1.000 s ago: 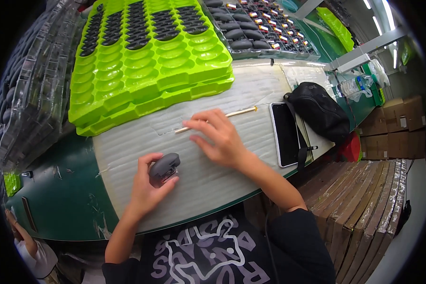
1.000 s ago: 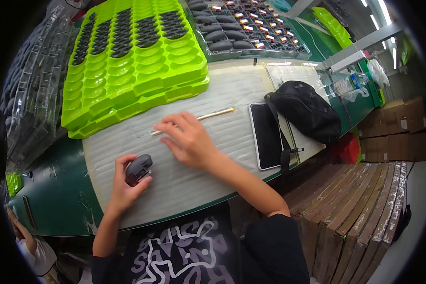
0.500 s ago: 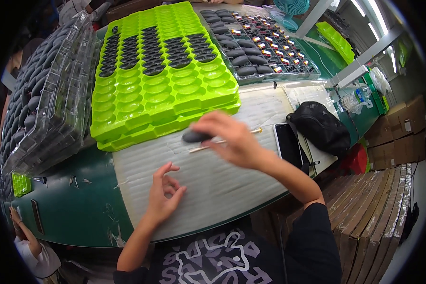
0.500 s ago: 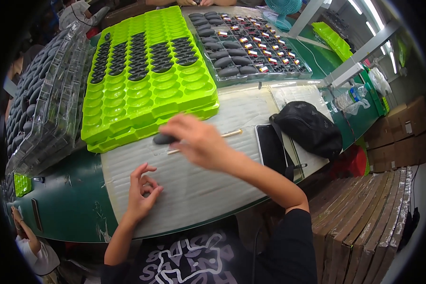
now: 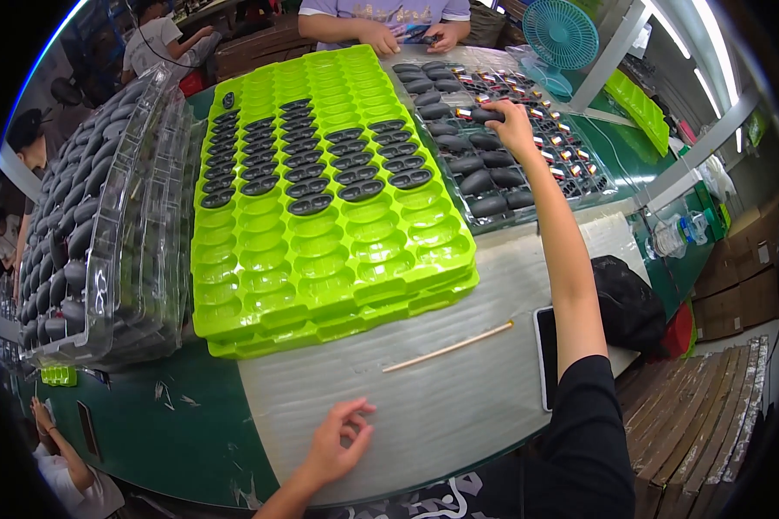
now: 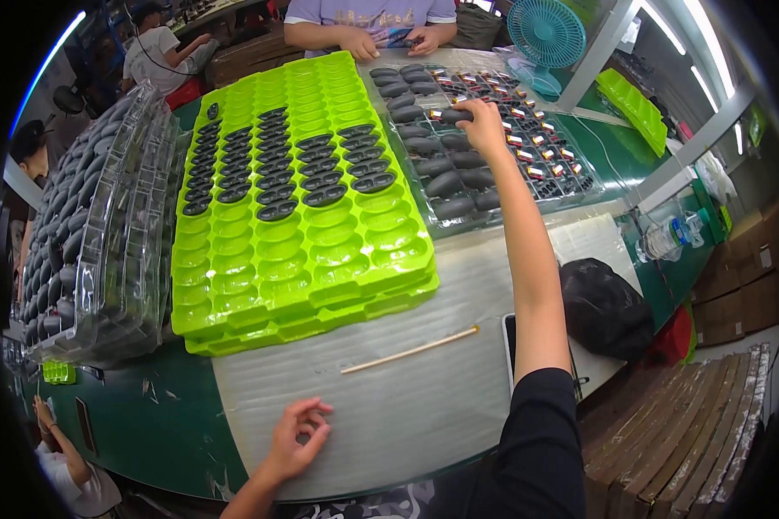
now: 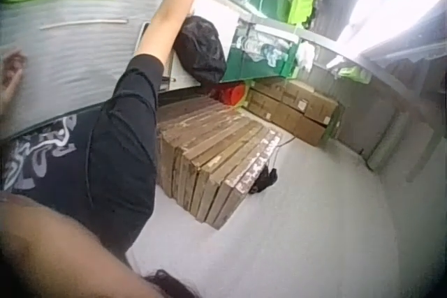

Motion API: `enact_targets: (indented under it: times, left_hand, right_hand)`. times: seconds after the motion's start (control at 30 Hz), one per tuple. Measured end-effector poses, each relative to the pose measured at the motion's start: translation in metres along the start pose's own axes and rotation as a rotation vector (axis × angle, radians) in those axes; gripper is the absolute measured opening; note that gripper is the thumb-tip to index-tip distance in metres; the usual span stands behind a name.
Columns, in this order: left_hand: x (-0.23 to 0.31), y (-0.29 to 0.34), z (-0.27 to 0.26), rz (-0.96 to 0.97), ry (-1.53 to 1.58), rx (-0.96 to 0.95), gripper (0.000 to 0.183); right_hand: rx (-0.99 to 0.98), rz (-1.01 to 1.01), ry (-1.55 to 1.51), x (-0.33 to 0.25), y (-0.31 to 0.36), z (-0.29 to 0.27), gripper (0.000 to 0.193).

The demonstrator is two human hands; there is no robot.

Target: The person assembles electronic components by fitting internal parts and battery units into plastic shells, using a wooden stick to align the components within the shells.

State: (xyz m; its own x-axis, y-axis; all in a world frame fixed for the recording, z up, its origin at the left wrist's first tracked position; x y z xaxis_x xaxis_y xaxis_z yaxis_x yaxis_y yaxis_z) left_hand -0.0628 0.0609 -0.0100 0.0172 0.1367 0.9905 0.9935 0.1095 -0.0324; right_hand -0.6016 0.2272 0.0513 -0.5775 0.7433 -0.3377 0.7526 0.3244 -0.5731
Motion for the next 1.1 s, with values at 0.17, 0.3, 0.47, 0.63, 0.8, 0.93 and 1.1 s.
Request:
enact_targets:
  times: [0.17,0.3,0.47,0.63,0.8,0.93,1.1]
  left_hand:
    - [-0.002,-0.004,-0.002,-0.011,0.021,-0.041,0.051]
    - [0.001,-0.007,-0.003,-0.001,-0.034,-0.076,0.049]
    - [0.004,-0.008,-0.005,-0.018,-0.039,-0.101,0.047]
    - [0.005,-0.007,-0.003,-0.037,-0.062,-0.113,0.046]
    - [0.006,-0.007,-0.005,-0.051,-0.056,-0.127,0.045]
    - [0.006,-0.008,-0.005,-0.035,-0.036,-0.131,0.044]
    - [0.006,-0.011,-0.006,-0.036,-0.004,-0.123,0.044]
  right_hand:
    - [-0.348,0.022,-0.059,0.022,-0.018,0.038,0.041]
    - [-0.502,0.065,-0.020,0.016,-0.026,0.043,0.041]
    - [-0.655,0.095,-0.045,0.006,-0.049,0.032,0.038]
    - [-0.469,0.075,0.045,0.022,-0.061,0.065,0.024]
    - [-0.399,0.139,0.191,0.010,-0.053,0.087,0.018]
    - [-0.403,0.095,0.275,-0.002,-0.049,0.081,0.016]
    - [-0.150,-0.107,0.130,-0.005,-0.042,0.043,0.012]
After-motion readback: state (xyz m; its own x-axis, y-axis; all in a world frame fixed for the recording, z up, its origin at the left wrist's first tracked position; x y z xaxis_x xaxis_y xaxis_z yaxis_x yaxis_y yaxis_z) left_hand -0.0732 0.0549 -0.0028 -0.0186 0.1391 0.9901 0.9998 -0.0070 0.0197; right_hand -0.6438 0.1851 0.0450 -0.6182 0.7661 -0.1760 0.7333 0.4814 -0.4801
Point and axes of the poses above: each hand's wrist, its own y-axis away from the middle knuckle, its own z-axis out of the palm, x = y × z, the point moved 3 cm from there along -y, towards the middle knuckle, and after that the axes turned 4 degrees about z, right-handed, at the moved point
